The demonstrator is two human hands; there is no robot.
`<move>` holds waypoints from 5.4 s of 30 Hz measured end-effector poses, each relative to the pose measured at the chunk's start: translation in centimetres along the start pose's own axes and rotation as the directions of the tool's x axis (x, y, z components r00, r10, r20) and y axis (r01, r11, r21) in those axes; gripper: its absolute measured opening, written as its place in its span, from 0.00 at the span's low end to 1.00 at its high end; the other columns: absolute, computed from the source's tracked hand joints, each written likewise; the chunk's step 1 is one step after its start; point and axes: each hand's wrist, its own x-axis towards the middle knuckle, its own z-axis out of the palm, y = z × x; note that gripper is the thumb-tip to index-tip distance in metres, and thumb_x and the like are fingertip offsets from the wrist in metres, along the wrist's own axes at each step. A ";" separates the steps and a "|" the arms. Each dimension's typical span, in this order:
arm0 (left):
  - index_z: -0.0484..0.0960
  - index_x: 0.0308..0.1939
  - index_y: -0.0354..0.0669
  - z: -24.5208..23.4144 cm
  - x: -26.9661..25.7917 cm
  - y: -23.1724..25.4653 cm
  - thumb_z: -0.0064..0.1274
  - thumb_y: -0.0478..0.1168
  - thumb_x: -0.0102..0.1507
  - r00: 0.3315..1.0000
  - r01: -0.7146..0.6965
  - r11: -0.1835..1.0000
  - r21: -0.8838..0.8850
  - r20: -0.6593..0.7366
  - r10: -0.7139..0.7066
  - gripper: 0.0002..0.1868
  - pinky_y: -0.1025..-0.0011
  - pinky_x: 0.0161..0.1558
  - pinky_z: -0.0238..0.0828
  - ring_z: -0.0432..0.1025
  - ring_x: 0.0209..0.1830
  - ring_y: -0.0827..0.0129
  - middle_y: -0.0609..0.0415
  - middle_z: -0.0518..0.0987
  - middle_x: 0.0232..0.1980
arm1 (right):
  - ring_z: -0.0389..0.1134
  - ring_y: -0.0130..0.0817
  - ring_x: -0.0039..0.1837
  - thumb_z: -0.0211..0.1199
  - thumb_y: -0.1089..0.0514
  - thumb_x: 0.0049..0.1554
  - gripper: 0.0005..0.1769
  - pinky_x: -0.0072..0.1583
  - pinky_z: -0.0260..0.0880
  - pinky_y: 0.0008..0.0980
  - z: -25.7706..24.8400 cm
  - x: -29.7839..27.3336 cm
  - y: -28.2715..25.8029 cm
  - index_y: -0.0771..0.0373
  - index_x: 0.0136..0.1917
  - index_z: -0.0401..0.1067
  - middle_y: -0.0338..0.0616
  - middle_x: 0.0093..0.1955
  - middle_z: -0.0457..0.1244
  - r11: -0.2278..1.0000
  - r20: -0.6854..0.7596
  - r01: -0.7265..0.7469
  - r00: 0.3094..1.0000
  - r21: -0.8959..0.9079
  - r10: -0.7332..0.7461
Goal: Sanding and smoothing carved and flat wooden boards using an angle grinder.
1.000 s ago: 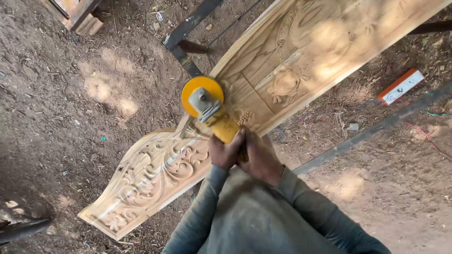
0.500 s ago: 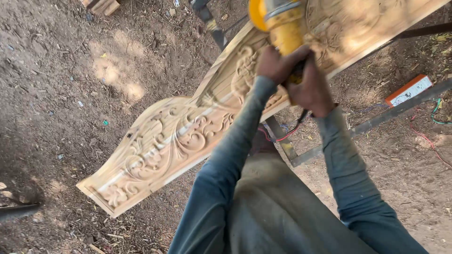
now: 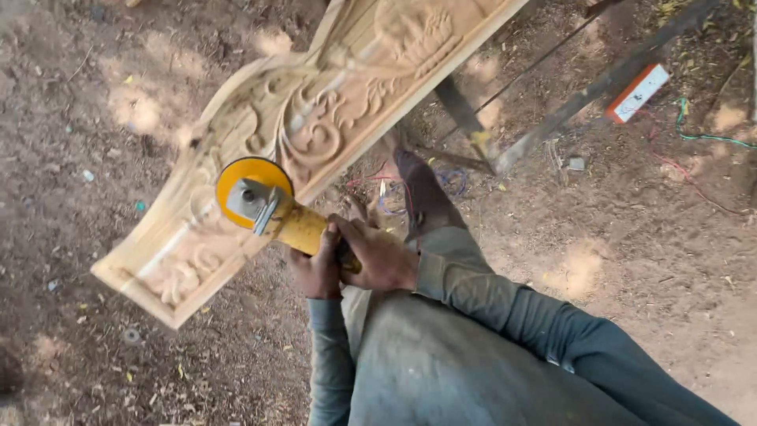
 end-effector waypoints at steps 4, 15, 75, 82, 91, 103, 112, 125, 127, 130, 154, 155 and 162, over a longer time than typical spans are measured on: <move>0.81 0.47 0.30 -1.0 -4.1 -2.4 0.66 0.42 0.60 1.000 0.003 0.999 -0.033 0.002 -0.003 0.19 0.72 0.44 0.77 0.78 0.38 0.70 0.50 0.84 0.44 | 0.69 0.66 0.58 0.72 0.47 0.52 0.51 0.56 0.74 0.54 1.1 -4.3 -1.0 0.67 0.77 0.48 0.69 0.66 0.60 0.990 0.061 -0.083 0.995 0.112 0.076; 0.82 0.47 0.30 6.7 -6.5 -5.3 0.66 0.40 0.60 0.989 0.055 0.989 -0.136 0.146 -0.034 0.17 0.71 0.43 0.78 0.80 0.37 0.69 0.49 0.85 0.43 | 0.72 0.60 0.59 0.74 0.48 0.49 0.57 0.61 0.70 0.53 -2.5 -9.6 4.5 0.62 0.80 0.43 0.65 0.59 0.67 0.981 0.062 -0.186 0.981 0.054 0.182; 0.81 0.52 0.32 75.5 -3.9 -1.9 0.64 0.36 0.59 0.999 0.054 0.953 -0.297 0.011 -0.053 0.19 0.68 0.50 0.81 0.81 0.44 0.68 0.50 0.84 0.49 | 0.71 0.66 0.58 0.71 0.49 0.55 0.51 0.57 0.74 0.53 -63.8 -6.9 42.5 0.67 0.78 0.44 0.70 0.64 0.60 0.966 0.431 -0.248 0.881 0.066 0.197; 0.82 0.49 0.32 94.4 -2.2 5.0 0.69 0.41 0.56 0.948 0.167 0.983 -0.077 0.286 -0.139 0.22 0.69 0.47 0.81 0.81 0.41 0.70 0.50 0.86 0.44 | 0.68 0.67 0.60 0.73 0.51 0.49 0.55 0.57 0.72 0.54 -78.9 -8.0 47.8 0.73 0.76 0.42 0.73 0.61 0.62 0.888 0.153 -0.455 0.875 -0.069 0.460; 0.83 0.50 0.36 113.4 1.0 7.6 0.69 0.49 0.55 0.862 0.031 0.995 0.099 0.501 -0.077 0.25 0.69 0.48 0.82 0.84 0.42 0.69 0.51 0.88 0.44 | 0.70 0.67 0.57 0.69 0.52 0.52 0.49 0.53 0.73 0.53 -92.5 -9.5 57.0 0.73 0.75 0.45 0.72 0.58 0.64 0.878 -0.110 -0.476 0.872 0.043 0.478; 0.88 0.51 0.45 126.6 3.7 7.1 0.65 0.67 0.49 0.747 -0.224 0.904 0.364 0.660 -0.081 0.37 0.61 0.49 0.80 0.84 0.44 0.58 0.47 0.88 0.45 | 0.75 0.53 0.57 0.69 0.54 0.59 0.39 0.52 0.76 0.44 -100.1 -10.0 63.8 0.69 0.73 0.51 0.62 0.57 0.69 0.839 -0.334 -0.539 0.779 0.073 0.530; 0.83 0.49 0.34 106.1 -0.5 4.2 0.71 0.46 0.51 0.922 0.234 0.945 0.227 0.257 -0.290 0.27 0.66 0.44 0.83 0.82 0.39 0.67 0.48 0.87 0.44 | 0.70 0.64 0.52 0.74 0.49 0.48 0.44 0.52 0.73 0.54 -85.2 -11.7 60.6 0.63 0.70 0.55 0.67 0.54 0.66 0.964 -0.056 -0.265 0.963 -0.002 0.265; 0.82 0.50 0.32 107.5 2.4 8.2 0.71 0.43 0.55 0.988 0.032 0.999 0.025 0.152 -0.036 0.25 0.69 0.47 0.81 0.82 0.42 0.69 0.51 0.86 0.46 | 0.71 0.62 0.58 0.70 0.55 0.53 0.46 0.55 0.74 0.51 -90.0 -4.1 57.3 0.65 0.75 0.47 0.66 0.61 0.63 0.958 0.081 -0.173 0.984 0.227 0.159; 0.82 0.50 0.33 109.7 6.0 9.7 0.72 0.45 0.54 0.985 -0.013 0.998 0.057 0.170 0.003 0.26 0.70 0.47 0.81 0.82 0.42 0.70 0.51 0.87 0.45 | 0.72 0.62 0.57 0.70 0.57 0.53 0.35 0.55 0.74 0.51 -91.3 -1.6 58.1 0.63 0.68 0.55 0.64 0.57 0.65 0.965 0.028 -0.184 0.983 0.188 0.182; 0.83 0.50 0.33 112.4 12.6 12.0 0.70 0.50 0.55 0.933 -0.067 0.996 -0.066 0.349 0.086 0.28 0.68 0.47 0.81 0.83 0.41 0.69 0.51 0.87 0.45 | 0.72 0.62 0.51 0.66 0.54 0.58 0.36 0.47 0.72 0.52 -93.3 3.6 59.4 0.66 0.72 0.52 0.64 0.50 0.67 0.977 -0.081 -0.203 0.975 0.063 0.208; 0.88 0.42 0.39 80.1 21.9 12.1 0.69 0.61 0.45 0.951 -0.021 0.986 0.164 0.307 -0.031 0.32 0.66 0.42 0.84 0.86 0.36 0.65 0.50 0.89 0.39 | 0.75 0.49 0.55 0.70 0.57 0.60 0.36 0.54 0.77 0.41 -64.1 14.3 45.7 0.71 0.70 0.52 0.59 0.56 0.69 0.979 -0.031 -0.200 0.979 0.044 0.201; 0.87 0.43 0.37 77.8 21.9 11.9 0.70 0.55 0.49 0.961 -0.004 0.998 0.067 0.277 -0.015 0.28 0.67 0.42 0.84 0.85 0.36 0.66 0.50 0.89 0.40 | 0.76 0.50 0.54 0.68 0.56 0.59 0.36 0.54 0.78 0.42 -62.4 14.8 44.5 0.71 0.71 0.51 0.59 0.55 0.70 0.971 0.013 -0.217 0.976 0.103 0.217; 0.85 0.45 0.32 62.0 20.4 10.5 0.66 0.42 0.57 0.996 0.013 0.991 -0.133 0.093 -0.001 0.18 0.70 0.40 0.83 0.82 0.35 0.70 0.52 0.87 0.39 | 0.74 0.59 0.51 0.70 0.54 0.55 0.46 0.51 0.76 0.49 -51.8 17.9 36.9 0.72 0.74 0.45 0.66 0.53 0.68 0.988 0.224 -0.086 0.973 0.125 0.057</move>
